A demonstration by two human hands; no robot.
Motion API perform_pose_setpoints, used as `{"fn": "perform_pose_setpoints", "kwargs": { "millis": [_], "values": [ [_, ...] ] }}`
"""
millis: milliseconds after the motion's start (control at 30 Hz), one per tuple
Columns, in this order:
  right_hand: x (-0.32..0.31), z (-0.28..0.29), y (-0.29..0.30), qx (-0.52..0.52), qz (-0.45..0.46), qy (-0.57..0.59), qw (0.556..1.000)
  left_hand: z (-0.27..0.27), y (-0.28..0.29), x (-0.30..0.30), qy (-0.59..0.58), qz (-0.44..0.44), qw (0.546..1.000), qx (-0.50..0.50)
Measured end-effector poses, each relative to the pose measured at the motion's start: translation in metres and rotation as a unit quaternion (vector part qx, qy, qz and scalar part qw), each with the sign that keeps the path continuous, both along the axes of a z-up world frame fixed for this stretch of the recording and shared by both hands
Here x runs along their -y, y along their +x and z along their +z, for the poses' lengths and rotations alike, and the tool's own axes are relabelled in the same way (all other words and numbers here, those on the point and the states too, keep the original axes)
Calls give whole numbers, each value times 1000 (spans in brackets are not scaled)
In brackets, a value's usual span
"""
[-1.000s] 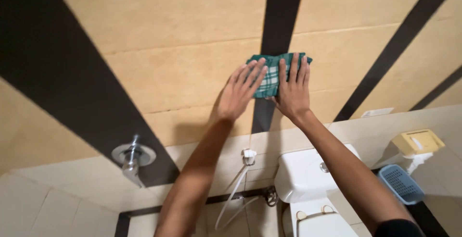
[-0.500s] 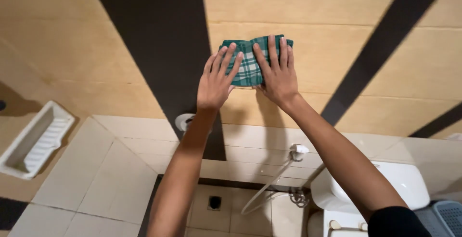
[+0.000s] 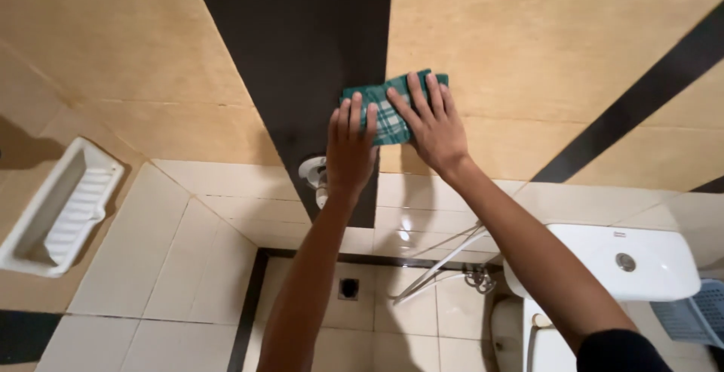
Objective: The person wipes a wall-mounted shower fixture and adjacent tiled wall with a green checkered cloth, then rinses and wrings the cloth at the sink. The person sprays a cleaning solution from a white bottle onto the wall and toilet tank area.
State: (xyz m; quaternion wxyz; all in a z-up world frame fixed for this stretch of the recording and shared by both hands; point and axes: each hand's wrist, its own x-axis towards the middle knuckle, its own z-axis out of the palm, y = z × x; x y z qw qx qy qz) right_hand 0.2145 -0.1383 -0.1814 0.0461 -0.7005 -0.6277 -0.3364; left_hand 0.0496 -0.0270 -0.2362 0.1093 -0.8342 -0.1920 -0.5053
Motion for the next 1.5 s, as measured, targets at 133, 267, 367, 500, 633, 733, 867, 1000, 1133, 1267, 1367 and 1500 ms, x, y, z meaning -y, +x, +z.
{"fn": "perform_pose_setpoints", "kwargs": {
  "millis": [133, 267, 367, 500, 633, 733, 867, 1000, 1133, 1267, 1367, 1500],
  "values": [
    [-4, -60, 4, 36, -13, 26, 999, -33, -11, 5, -84, -41, 995, -42],
    [9, -94, 13, 72, -66, -5, 995, -88, 8, 4, -45, 6, 996, -80],
    [31, -123, 33, 89, -88, -6, 992, -112, 20, 22, -38, 0, 993, -115],
    [63, -130, 61, 64, -105, -1, 992, -110, 45, 47, 46, 64, 980, -185],
    [106, -99, 91, 76, -157, -12, 985, -92, 90, 70, 48, 7, 983, -176],
    [142, -70, 123, -12, -175, -6, 985, -50, 126, 99, 88, -32, 985, -145],
    [193, -41, 166, -1, -198, 62, 978, -3, 177, 147, 70, -69, 975, -197],
    [219, -44, 193, -51, -263, 62, 961, 6, 232, 174, 82, -120, 972, -187],
    [229, -63, 199, -56, -279, 52, 957, 4, 242, 185, 125, -114, 968, -184],
    [232, -99, 210, -102, -334, 17, 937, -19, 253, 190, 173, -103, 957, -207],
    [235, -142, 213, -119, -330, 4, 936, -58, 256, 189, 185, -113, 954, -208],
    [216, -163, 184, -139, -382, -102, 908, -103, 248, 182, 201, -101, 953, -205]
  ]
}}
